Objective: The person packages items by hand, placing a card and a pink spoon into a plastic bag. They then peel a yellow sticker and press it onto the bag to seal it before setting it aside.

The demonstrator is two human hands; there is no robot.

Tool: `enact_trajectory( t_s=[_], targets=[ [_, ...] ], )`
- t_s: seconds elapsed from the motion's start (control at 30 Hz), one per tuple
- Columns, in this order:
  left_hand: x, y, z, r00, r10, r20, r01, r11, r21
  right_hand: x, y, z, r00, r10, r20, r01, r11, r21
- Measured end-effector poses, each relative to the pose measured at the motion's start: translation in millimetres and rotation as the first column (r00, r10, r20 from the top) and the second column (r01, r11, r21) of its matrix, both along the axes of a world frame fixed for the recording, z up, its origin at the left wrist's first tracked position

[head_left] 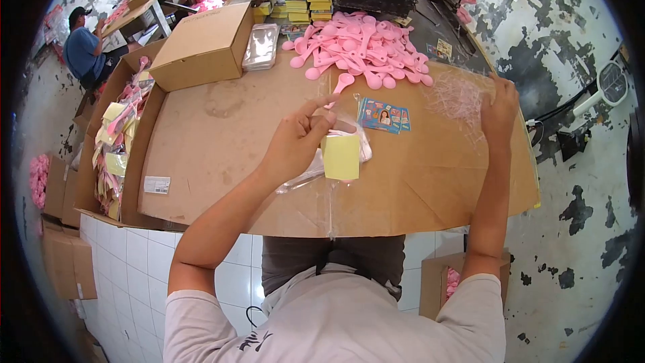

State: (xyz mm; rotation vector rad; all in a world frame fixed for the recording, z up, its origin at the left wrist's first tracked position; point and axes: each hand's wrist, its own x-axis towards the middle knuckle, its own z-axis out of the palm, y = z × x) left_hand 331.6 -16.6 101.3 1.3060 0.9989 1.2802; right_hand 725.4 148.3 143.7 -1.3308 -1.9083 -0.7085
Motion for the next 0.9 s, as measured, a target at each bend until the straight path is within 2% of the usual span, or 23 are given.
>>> enact_trajectory(
  t_s=[0.03,0.07,0.1,0.17,0.23,0.33,0.43,0.53,0.63,0.73,0.83,0.9],
  targets=[
    [1,1,3,1.000,0.010,0.010,-0.010,1.000,-0.016,-20,-7,5,0.994,0.102,-0.047,-0.102,0.995,-0.008],
    [2,1,2,1.000,0.017,-0.005,-0.017,1.000,0.018,-43,-16,4,0.943,0.242,-0.230,-0.276,0.953,-0.127],
    [3,0,-1,0.999,0.026,-0.019,-0.025,0.998,0.053,-67,-27,2,0.841,0.344,-0.417,-0.457,0.865,-0.207],
    [4,1,-7,0.998,0.049,-0.032,-0.045,0.994,0.104,-113,-56,-2,0.696,0.399,-0.597,-0.695,0.583,-0.421],
    [5,2,-9,0.997,0.072,-0.035,-0.067,0.988,0.139,-146,-78,-5,0.559,0.596,-0.577,-0.823,0.314,-0.473],
    [2,0,-1,0.998,0.060,-0.036,-0.057,0.994,0.089,-175,-94,-8,0.489,0.491,-0.721,-0.855,0.106,-0.508],
    [0,-1,1,0.993,0.058,0.105,-0.060,0.998,0.017,-180,-78,-26,0.335,0.179,-0.925,-0.912,-0.185,-0.366],
    [0,-3,7,0.989,0.049,0.142,-0.042,0.998,-0.053,-174,-73,-32,0.279,0.169,-0.945,-0.927,-0.208,-0.311],
    [0,6,-7,0.998,-0.018,0.058,0.014,0.998,0.059,-171,-73,-37,0.266,0.130,-0.955,-0.948,-0.144,-0.284],
    [-4,6,-12,1.000,0.013,-0.001,-0.013,0.999,-0.049,-168,-71,-41,0.287,0.129,-0.949,-0.947,-0.114,-0.301],
    [-4,7,-18,1.000,0.011,-0.002,-0.011,0.999,-0.046,-166,-69,-45,0.321,0.067,-0.945,-0.937,-0.125,-0.328],
    [-4,6,-20,0.998,-0.021,-0.061,0.019,0.999,-0.040,-165,-67,-48,0.310,0.064,-0.949,-0.941,-0.126,-0.315]
  ],
)
